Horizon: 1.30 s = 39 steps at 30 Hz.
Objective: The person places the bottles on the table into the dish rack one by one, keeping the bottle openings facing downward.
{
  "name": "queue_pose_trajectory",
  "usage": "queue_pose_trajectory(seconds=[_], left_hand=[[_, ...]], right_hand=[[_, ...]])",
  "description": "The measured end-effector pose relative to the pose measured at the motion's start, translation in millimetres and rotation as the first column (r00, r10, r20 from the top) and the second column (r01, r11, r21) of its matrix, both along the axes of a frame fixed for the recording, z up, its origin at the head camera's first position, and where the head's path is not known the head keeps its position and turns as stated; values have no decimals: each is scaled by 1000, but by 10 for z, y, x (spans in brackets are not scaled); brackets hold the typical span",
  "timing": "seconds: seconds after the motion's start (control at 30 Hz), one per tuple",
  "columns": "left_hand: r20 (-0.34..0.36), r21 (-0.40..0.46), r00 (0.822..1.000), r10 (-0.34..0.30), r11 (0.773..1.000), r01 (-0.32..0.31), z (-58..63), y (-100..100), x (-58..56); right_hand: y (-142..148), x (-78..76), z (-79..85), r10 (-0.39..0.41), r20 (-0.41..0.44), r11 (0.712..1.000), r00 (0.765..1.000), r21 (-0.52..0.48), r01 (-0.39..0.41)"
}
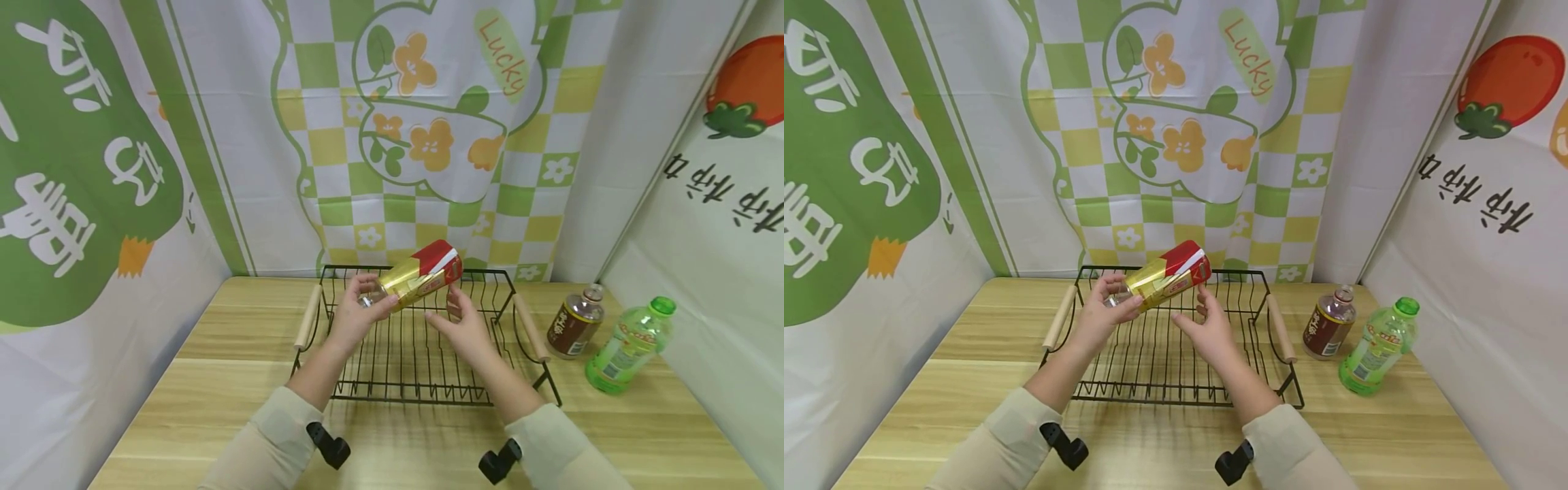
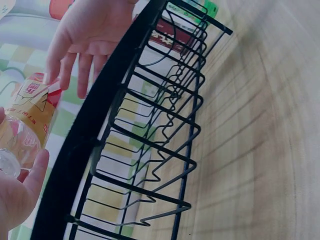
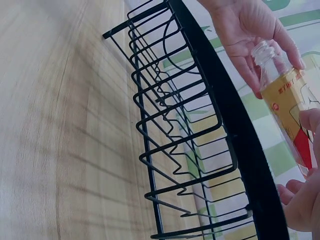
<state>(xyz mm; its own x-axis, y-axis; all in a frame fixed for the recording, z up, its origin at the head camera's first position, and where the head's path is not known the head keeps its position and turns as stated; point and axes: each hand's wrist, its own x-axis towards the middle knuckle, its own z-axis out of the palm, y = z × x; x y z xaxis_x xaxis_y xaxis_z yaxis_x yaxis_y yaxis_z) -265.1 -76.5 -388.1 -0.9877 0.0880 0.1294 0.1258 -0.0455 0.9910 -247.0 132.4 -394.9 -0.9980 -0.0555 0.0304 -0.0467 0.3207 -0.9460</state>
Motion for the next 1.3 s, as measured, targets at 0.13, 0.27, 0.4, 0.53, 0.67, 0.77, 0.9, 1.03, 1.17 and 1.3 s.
queue_pose_trajectory(seconds=[0.13, 0.27, 0.4, 0.53, 0.67, 0.77, 0.9, 1.03, 1.17, 1.3], left_hand=[[22, -24, 999, -29, 999, 30, -32, 21, 29], [33, -19, 998, -62, 998, 62, -59, 39, 44], [40, -7, 996, -85, 996, 86, -85, 59, 47], [55, -18, 994, -93, 995, 94, -101, 87, 58], [66, -21, 993, -100, 995, 102, -108, 116, 68], [63, -32, 992, -112, 993, 115, -113, 131, 77], [74, -42, 988, -138, 989, 141, -120, 143, 89], [89, -50, 985, -149, 987, 154, -126, 152, 100], [85, -64, 986, -145, 987, 151, -143, 151, 102], [82, -74, 987, -137, 987, 143, -156, 134, 102]], right_hand=[[-13, -1, 21, -20, -13, 998, 1000, -53, 19], [-26, -5, 45, -20, -29, 996, 999, -88, 17], [-41, -11, 63, -5, -41, 992, 999, -124, 0], [-63, -17, 90, 5, -37, 986, 999, -167, -11], [-91, -24, 122, 6, -24, 979, 1000, -202, -11], [-113, -29, 140, 8, -22, 976, 1000, -219, -13], [-145, -41, 156, 10, -20, 971, 1000, -238, -15], [-187, -51, 167, 10, -9, 967, 1000, -255, -12], [-231, -59, 184, 13, -7, 957, 1000, -289, -14], [-265, -83, 187, 19, -10, 950, 1000, -310, -21]])
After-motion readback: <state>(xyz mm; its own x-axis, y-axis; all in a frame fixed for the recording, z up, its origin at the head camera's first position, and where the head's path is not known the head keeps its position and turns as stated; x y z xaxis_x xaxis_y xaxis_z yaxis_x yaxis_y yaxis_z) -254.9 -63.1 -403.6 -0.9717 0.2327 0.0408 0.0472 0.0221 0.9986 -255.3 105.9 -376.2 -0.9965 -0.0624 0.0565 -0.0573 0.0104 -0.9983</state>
